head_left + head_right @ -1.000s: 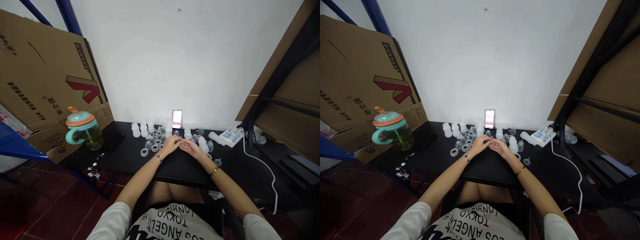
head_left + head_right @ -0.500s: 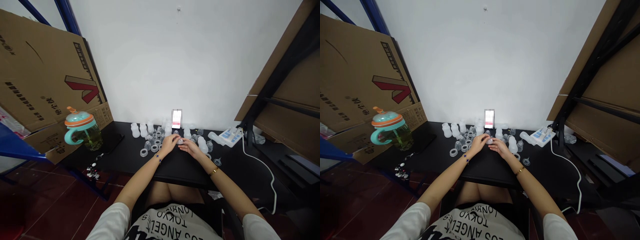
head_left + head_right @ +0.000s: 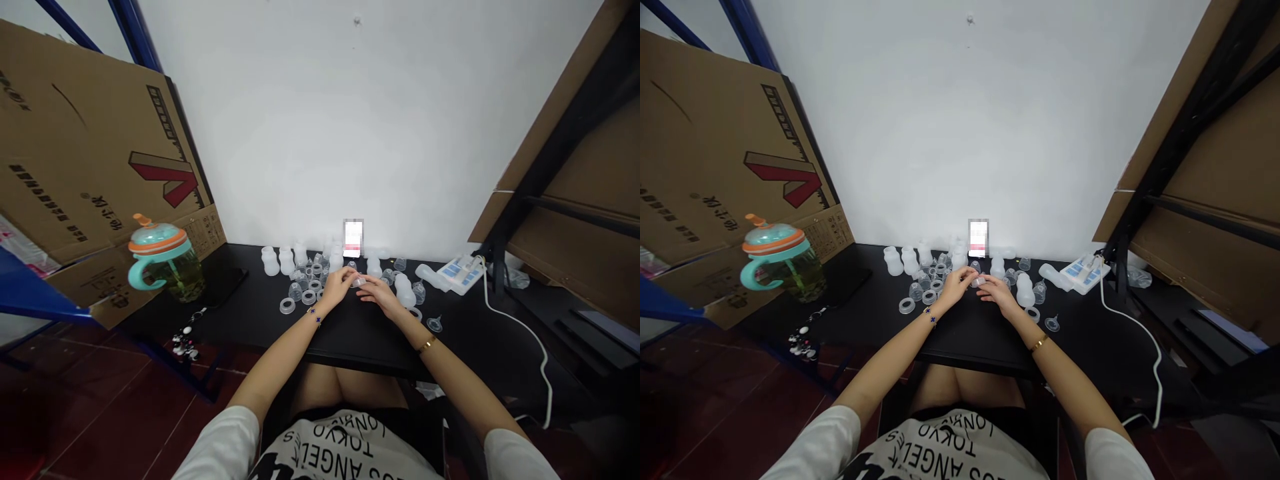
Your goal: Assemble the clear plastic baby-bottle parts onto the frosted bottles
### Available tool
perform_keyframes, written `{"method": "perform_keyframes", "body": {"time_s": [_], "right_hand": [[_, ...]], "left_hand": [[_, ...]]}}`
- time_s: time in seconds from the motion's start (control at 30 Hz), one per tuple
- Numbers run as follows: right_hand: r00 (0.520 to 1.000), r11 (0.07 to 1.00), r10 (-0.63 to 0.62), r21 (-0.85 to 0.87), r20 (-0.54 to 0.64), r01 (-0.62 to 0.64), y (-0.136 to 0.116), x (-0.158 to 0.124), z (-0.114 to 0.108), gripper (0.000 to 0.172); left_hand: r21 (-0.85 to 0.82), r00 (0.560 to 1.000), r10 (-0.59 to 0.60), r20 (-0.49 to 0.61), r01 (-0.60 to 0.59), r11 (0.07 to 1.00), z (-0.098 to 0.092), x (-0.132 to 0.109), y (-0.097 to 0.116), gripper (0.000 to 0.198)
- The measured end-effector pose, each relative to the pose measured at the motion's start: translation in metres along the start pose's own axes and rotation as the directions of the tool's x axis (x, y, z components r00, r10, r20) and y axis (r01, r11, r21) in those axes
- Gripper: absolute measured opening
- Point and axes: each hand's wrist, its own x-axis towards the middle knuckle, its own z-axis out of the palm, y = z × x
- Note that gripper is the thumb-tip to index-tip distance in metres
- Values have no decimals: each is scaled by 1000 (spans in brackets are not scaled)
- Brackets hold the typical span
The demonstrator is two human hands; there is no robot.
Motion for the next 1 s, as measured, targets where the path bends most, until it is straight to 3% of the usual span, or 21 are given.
{"method": "perform_keyframes", "body": {"time_s": [0.33,0.5,1.0], "right_hand": [[997,997,-65,-45,-45,63,-1,2,1,15],[993,994,-99,-52,-60,95,-2,0,0,19],[988,977,-152,-156,-24,146,4,7,-1,25]], "left_hand": [[-3,1000,-27,2,27,1000,1,0,1,37],[63,1000,-4,31,2,998,1,-1,0,41],[139,999,7,44,-13,990,2,-1,-1,22]]}}
